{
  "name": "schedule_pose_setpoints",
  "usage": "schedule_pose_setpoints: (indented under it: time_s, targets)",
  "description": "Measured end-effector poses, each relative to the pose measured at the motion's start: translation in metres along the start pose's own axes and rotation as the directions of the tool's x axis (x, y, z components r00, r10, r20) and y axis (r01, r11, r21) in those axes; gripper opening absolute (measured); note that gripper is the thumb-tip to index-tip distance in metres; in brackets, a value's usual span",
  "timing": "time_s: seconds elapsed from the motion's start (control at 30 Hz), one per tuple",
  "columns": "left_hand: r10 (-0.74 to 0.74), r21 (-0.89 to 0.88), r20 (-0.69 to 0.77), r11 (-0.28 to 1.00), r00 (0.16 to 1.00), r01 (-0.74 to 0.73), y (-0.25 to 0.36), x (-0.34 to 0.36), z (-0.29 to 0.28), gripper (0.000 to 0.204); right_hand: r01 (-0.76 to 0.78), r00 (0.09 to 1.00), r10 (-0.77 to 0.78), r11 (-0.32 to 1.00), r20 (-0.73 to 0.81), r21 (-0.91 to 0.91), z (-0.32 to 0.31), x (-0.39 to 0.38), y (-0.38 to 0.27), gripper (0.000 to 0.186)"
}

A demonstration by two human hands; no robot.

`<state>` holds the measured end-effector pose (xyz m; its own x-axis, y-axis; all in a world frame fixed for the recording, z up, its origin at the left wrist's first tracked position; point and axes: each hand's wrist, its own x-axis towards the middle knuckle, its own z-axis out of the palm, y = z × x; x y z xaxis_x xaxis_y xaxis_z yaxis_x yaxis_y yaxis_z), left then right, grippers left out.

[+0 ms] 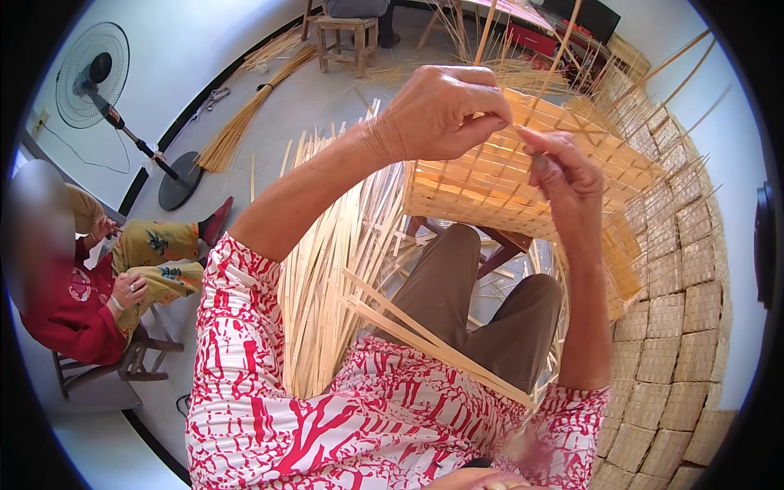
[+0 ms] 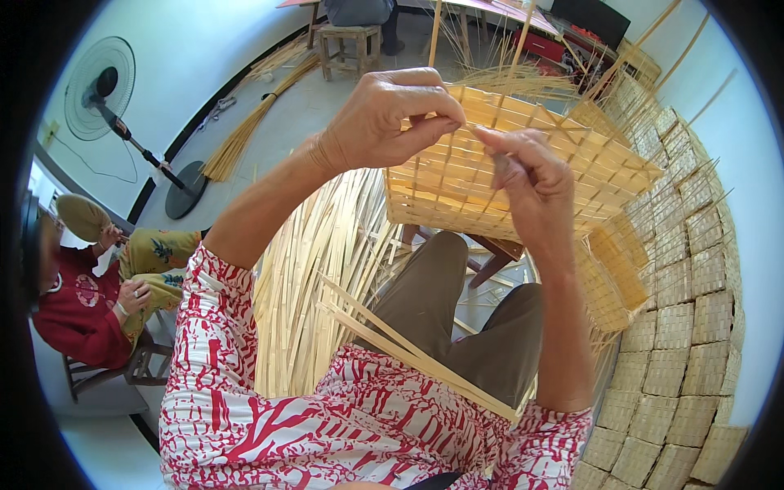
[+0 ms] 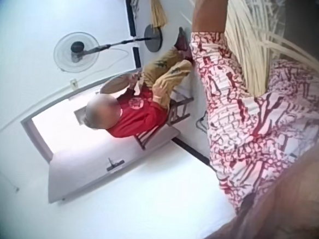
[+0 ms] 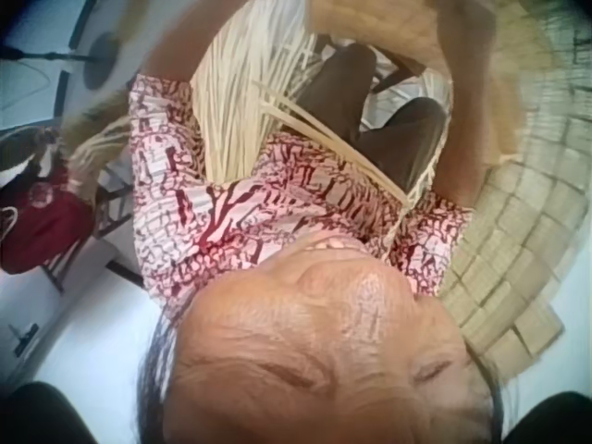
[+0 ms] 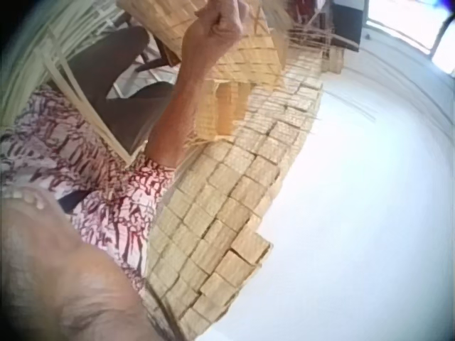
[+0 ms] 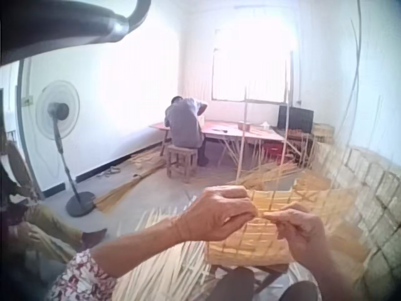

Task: The person weaves a rectangular basket by hand, interlacing thin bamboo strips through a pre-formed frame. They repeatedly insert and pull strips, then tap the woven surface to tighten the weave.

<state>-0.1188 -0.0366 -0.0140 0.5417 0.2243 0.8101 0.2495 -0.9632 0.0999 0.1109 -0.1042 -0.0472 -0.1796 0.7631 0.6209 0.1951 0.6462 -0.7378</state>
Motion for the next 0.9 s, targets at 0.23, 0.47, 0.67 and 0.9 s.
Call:
schedule_pose_setpoints:
  time_s: [0.23, 0.47, 0.67, 0.9]
  targets:
    - [-0.214, -0.137, -0.133, 0.971, 0.968, 0.196, 0.019, 0.018, 0.002, 0.003, -0.080, 0.962, 0.268, 0.459, -0.052, 0.885, 0.051, -0.019, -0.011, 0.041]
    - [-0.162, -0.162, -0.150, 0.977, 0.975, 0.137, 0.014, 0.013, 0.013, 0.003, -0.064, 0.938, 0.328, 0.481, -0.112, 0.874, 0.059, -0.028, -0.008, 0.041]
    - [0.095, 0.027, -0.067, 0.995, 0.993, -0.093, 0.009, 0.019, 0.016, 0.005, -0.134, 0.983, 0.185, 0.642, 0.017, 0.755, -0.001, -0.030, 0.000, 0.036]
    - [0.141, -0.205, 0.003, 0.969, 0.990, -0.138, 0.010, 0.028, 0.002, 0.003, -0.089, 0.991, 0.086, 0.996, -0.100, -0.029, -0.017, 0.011, -0.034, 0.023]
